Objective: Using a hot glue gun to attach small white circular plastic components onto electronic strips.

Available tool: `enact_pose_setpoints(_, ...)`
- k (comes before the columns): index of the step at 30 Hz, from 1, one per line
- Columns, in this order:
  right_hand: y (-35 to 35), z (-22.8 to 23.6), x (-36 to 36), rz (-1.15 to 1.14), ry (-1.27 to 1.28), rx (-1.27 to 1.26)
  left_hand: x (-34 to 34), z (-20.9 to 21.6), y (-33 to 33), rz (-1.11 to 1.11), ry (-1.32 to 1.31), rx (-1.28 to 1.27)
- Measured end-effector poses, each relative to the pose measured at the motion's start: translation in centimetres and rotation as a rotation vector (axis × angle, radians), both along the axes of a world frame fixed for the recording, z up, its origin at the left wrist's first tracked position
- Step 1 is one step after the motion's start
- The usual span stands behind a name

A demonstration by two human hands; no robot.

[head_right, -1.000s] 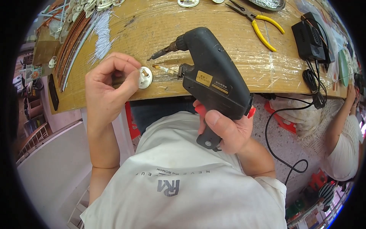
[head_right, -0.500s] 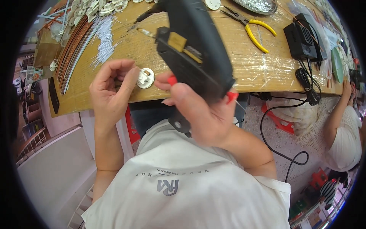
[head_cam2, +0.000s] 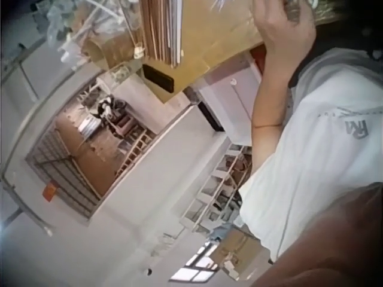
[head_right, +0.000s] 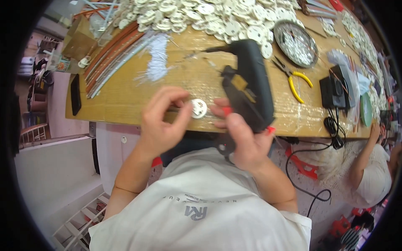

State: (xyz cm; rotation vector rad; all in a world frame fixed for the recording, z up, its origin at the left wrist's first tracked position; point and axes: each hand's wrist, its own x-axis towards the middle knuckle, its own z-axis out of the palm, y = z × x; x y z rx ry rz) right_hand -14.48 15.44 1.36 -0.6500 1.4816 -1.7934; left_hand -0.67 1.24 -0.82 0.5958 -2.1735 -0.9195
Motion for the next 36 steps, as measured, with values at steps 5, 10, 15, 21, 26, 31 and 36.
enact_pose_setpoints(5,0.0,-1.3,-3.1,-0.066,0.047,-0.093,0.2,0.9,0.7,0.028,-0.202,-0.316)
enact_pose_setpoints(10,0.7,-2.4,-3.9,-0.070,-0.019,-0.132,0.6,2.3,-0.8,-0.101,-0.210,-0.232)
enact_pose_setpoints(15,0.4,-2.6,-3.7,-0.064,0.004,-0.164,2.3,3.1,-6.7,0.117,-0.147,-0.215)
enact_pose_setpoints(21,0.3,-2.4,-3.8,-0.058,0.012,-0.155,3.4,3.4,-16.1,0.296,-0.576,-0.516)
enact_pose_setpoints(26,0.2,-2.4,-3.7,-0.064,-0.017,-0.146,3.6,2.8,-17.0,0.293,-0.598,-0.425)
enact_pose_setpoints(31,0.2,-2.3,-3.8,-0.040,-0.030,-0.131,3.4,2.5,-17.0,0.278,-0.548,-0.458)
enact_pose_setpoints(36,0.3,-2.3,-4.0,-0.023,-0.029,-0.130,3.7,2.7,-16.8,0.262,-0.610,-0.538)
